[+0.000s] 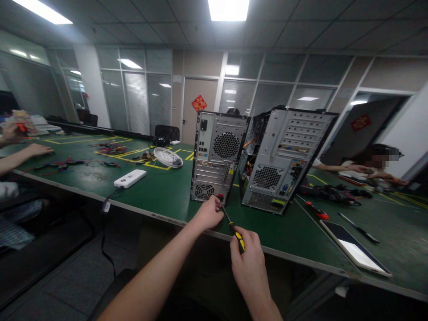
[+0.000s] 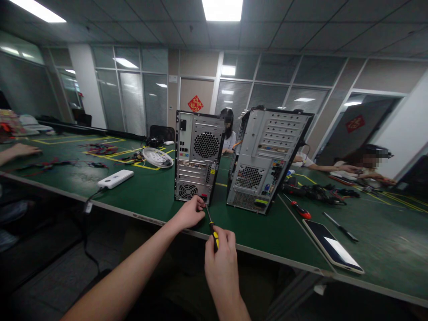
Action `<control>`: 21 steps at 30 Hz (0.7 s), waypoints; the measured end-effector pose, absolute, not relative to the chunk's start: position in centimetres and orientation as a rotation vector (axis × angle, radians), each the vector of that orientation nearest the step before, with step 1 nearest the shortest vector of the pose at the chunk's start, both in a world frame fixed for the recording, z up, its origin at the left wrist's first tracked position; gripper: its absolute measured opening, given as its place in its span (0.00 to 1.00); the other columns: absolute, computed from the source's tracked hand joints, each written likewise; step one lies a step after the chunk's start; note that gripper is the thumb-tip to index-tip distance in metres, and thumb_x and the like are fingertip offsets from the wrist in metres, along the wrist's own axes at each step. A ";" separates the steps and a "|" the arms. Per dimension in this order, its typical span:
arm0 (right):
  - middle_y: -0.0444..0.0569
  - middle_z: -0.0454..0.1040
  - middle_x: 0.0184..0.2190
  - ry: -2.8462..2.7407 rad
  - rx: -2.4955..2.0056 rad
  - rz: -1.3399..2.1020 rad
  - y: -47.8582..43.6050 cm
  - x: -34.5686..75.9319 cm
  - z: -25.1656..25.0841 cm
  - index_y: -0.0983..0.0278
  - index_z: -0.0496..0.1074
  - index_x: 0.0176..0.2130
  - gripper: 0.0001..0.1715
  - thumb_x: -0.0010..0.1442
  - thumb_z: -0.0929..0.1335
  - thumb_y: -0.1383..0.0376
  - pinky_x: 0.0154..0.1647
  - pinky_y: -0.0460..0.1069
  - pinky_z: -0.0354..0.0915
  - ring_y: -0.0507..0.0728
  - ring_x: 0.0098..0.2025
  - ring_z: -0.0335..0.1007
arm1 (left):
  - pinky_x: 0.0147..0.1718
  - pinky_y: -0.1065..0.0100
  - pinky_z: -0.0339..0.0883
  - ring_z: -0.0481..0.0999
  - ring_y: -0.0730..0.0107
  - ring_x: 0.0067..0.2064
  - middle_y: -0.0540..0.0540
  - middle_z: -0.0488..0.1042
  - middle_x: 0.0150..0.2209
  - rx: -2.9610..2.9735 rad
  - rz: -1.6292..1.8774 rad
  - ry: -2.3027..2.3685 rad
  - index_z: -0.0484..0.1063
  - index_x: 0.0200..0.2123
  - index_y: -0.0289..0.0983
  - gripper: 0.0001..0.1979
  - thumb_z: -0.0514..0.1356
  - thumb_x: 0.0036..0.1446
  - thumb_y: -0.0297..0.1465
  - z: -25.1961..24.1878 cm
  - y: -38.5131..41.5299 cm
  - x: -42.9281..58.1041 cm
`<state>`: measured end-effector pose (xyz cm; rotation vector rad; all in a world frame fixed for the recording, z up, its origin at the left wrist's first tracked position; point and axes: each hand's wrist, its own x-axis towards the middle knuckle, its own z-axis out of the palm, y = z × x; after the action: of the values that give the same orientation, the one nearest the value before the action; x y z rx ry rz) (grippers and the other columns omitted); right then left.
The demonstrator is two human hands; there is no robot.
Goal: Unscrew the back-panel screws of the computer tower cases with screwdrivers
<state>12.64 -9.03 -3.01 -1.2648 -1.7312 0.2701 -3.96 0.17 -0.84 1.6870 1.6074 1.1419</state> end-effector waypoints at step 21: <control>0.54 0.70 0.49 -1.799 -1.240 0.224 -9.8 11.7 -4.1 0.61 0.73 0.54 0.18 0.67 0.63 0.64 0.48 0.56 0.75 0.62 0.47 0.78 | 0.39 0.71 0.70 0.76 0.72 0.35 0.49 0.77 0.35 1.701 1.352 1.560 0.69 0.41 0.38 0.11 0.61 0.55 0.22 -0.9 -0.3 -4.1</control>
<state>11.72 -9.82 -4.08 -1.2401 -1.7991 0.2238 -4.11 -0.34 -0.86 1.7012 1.5604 1.3524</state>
